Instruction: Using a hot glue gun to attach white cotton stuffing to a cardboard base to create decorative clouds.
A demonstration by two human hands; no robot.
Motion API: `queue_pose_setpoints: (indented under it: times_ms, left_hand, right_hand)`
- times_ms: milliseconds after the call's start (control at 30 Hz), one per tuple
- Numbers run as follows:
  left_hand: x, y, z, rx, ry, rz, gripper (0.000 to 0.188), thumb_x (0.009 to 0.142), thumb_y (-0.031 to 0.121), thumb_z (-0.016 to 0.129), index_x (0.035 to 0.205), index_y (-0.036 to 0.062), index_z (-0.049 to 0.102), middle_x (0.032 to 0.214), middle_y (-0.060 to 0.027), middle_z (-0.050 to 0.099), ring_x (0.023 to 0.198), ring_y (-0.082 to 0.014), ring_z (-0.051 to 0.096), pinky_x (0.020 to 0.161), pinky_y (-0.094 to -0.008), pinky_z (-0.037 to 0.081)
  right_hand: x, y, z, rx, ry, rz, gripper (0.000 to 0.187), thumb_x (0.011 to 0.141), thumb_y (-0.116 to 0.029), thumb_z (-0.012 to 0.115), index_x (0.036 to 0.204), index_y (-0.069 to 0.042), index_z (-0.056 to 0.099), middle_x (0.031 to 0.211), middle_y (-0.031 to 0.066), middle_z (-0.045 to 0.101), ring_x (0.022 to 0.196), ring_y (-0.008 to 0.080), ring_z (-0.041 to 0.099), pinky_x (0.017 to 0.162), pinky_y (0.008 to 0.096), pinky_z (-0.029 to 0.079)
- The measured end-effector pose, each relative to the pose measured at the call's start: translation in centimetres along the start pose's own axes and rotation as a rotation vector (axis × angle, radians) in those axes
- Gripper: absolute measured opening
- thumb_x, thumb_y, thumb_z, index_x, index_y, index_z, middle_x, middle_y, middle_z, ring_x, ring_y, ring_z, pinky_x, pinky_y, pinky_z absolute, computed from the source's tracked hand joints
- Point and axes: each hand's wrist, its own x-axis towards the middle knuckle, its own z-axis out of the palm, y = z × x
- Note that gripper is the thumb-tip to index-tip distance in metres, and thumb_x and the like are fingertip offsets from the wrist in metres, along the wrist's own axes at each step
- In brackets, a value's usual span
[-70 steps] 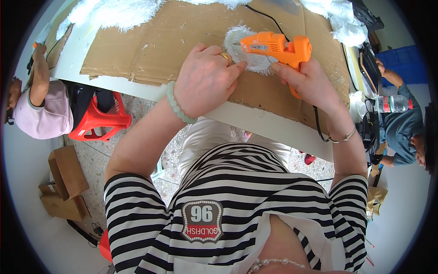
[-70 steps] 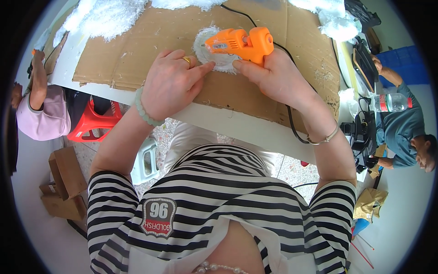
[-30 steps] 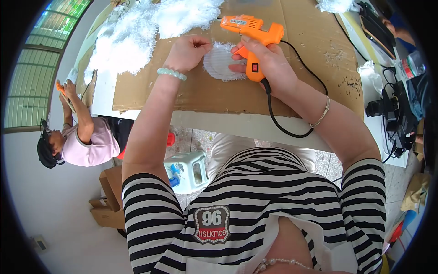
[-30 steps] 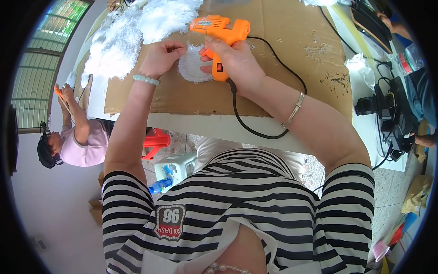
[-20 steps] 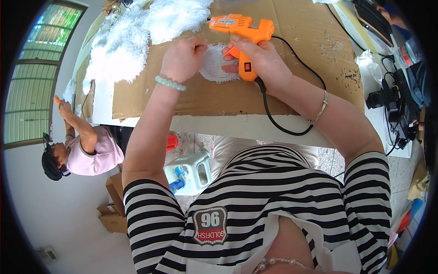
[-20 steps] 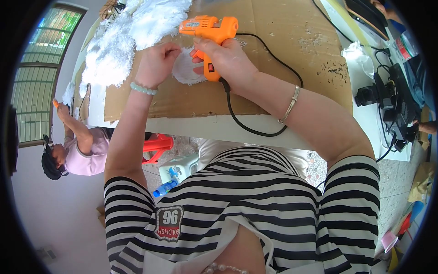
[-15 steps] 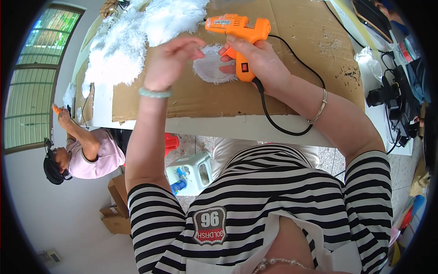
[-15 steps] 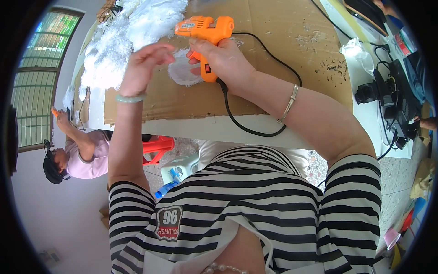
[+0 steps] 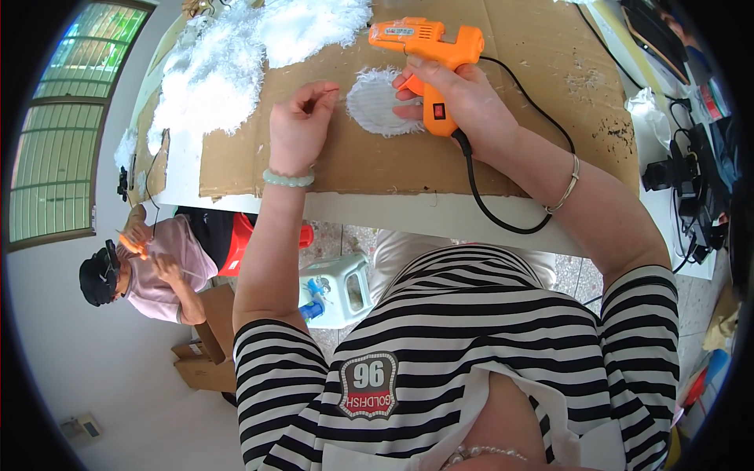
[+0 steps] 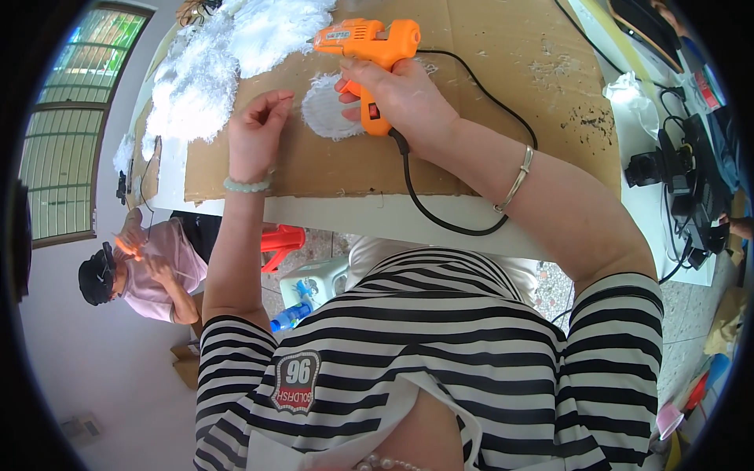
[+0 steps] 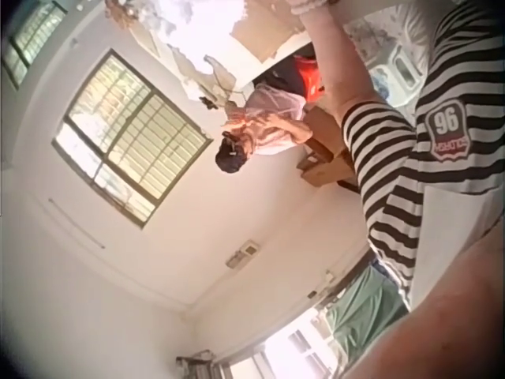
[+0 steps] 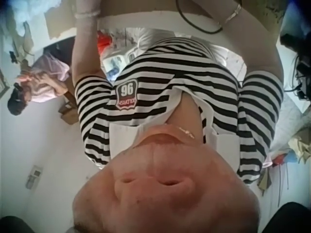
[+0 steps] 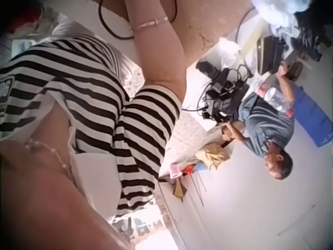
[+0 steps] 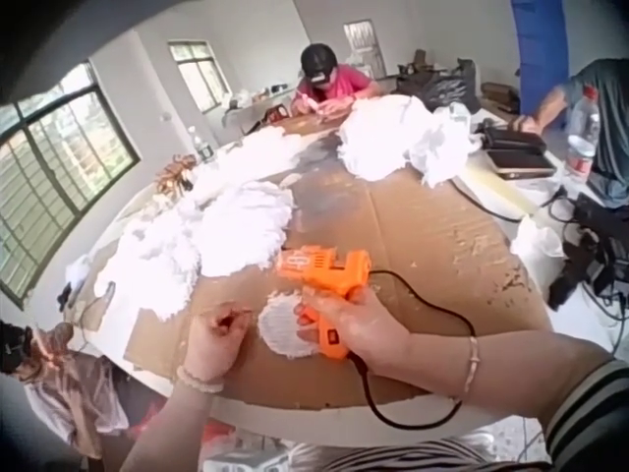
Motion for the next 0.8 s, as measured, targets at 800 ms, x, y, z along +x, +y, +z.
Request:
queue_pose_setpoints:
  times_ms: [800]
  left_hand:
    - [-1.9, -0.2, -1.6, -0.708, 0.030, -0.225, 0.023, 0.096, 0.021, 0.048, 0.084, 0.0031, 0.056, 0.072, -0.0033, 0.058, 0.061, -0.0117, 0.050, 0.059, -0.0243, 0.042]
  right_hand:
    - [-0.4, -0.5, 0.1, -0.044, 0.000, 0.053, 0.034, 0.092, -0.033, 0.054, 0.106, -0.002, 0.055, 0.096, 0.0070, 0.059, 0.083, 0.0186, 0.063, 0.075, 0.0291, 0.051]
